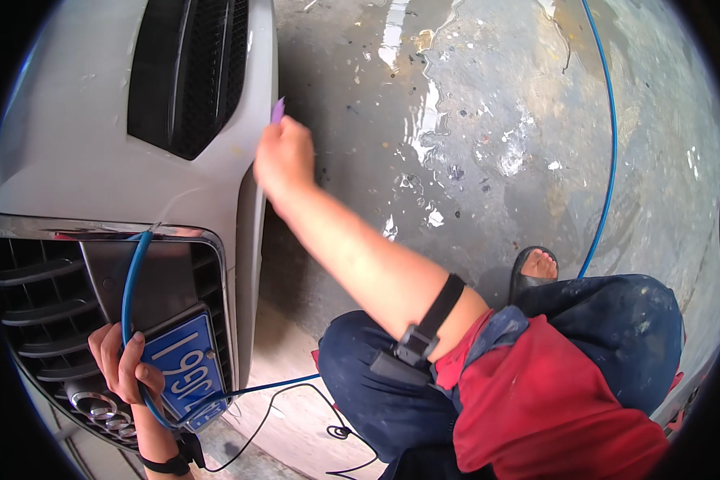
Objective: Sanding the front bumper of a white car while using a water hose for wet-sanding.
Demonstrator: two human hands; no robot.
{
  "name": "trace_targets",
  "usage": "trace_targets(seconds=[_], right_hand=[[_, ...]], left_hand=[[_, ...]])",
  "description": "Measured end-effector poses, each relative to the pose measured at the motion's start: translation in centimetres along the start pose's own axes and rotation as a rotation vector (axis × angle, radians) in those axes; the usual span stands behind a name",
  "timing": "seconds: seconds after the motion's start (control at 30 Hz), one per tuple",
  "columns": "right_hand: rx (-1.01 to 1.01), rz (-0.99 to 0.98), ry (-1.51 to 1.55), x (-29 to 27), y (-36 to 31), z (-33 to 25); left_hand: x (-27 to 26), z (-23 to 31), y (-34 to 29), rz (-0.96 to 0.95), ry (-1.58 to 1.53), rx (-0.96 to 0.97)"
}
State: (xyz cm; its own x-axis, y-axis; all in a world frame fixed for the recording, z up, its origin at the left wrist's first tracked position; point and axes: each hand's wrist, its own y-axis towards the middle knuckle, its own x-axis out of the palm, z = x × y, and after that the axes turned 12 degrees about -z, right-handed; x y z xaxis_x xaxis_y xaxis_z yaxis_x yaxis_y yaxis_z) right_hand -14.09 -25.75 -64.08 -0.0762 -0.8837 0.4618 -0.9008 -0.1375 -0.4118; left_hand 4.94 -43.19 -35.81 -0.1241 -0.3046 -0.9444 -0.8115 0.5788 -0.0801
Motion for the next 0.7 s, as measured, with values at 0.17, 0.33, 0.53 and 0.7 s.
trace_targets(seconds=[0.17, 0.33, 0.53, 0.7], right_hand=[[-0.029, -0.179, 0.551, -3.4, 2.1, 1.8], [0.080, -0.143, 0.567, -5.3, 4.5, 0.5], [0.267, -0.259, 0.452, -6.5, 3.8, 0.1], [0.260, -0.238, 0.475, -7.2, 5.9, -1.2]], left_hand=[[0.5, 0.3, 0.6, 0.020, -0.018, 0.005], [0.5, 0.2, 0.9, 0.019, -0.008, 0.017], [-0.2, 0.2, 0.2, -0.010, 0.031, 0.009], [0.4, 0.5, 1.4, 0.012, 0.008, 0.023]])
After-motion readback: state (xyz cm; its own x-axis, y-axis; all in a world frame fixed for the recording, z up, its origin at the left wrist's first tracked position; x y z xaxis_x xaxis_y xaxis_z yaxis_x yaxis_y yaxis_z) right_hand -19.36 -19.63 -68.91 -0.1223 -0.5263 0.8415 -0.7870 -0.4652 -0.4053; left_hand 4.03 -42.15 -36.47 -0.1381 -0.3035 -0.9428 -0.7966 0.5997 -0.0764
